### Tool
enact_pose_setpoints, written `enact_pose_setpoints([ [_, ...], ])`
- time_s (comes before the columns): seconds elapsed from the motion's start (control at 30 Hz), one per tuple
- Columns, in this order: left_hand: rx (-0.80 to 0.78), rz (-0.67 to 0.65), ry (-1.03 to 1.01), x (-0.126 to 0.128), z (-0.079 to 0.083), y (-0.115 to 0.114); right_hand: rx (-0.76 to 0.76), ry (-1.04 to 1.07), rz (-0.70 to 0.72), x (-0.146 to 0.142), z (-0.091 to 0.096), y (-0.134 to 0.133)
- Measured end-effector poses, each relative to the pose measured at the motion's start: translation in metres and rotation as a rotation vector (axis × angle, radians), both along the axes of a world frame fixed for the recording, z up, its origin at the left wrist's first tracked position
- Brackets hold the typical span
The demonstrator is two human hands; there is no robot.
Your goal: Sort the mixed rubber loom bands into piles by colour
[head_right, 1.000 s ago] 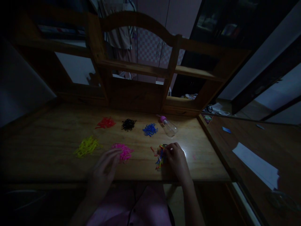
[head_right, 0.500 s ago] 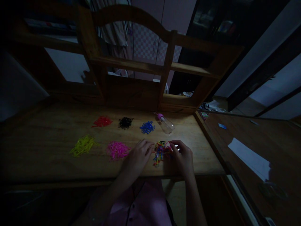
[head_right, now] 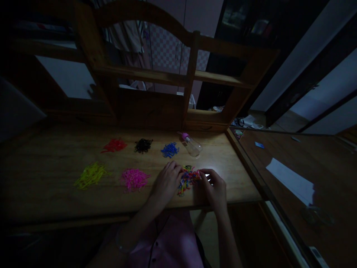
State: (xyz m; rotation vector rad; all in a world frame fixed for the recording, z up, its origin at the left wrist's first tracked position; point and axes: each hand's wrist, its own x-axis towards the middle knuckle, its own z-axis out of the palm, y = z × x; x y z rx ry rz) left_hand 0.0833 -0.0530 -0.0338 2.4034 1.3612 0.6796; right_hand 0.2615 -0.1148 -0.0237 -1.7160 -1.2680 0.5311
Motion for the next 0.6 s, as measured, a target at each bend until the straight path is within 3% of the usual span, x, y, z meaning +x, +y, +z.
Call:
enact_pose_setpoints([
  [0.2,-0.006,0.013,0.016,0.0,-0.004,0.003,0.037,0.092,-0.018,-0.007,0.001,0.002],
  [0.4,-0.042,0.006,-0.084,-0.004,0.003,0.005,0.058,0.124,-0.011,-0.01,0.002,0.003],
  [0.6,-0.037,0.001,-0.184,-0.012,0.007,0.005,0.051,-0.006,0.044,-0.018,0.004,0.0],
])
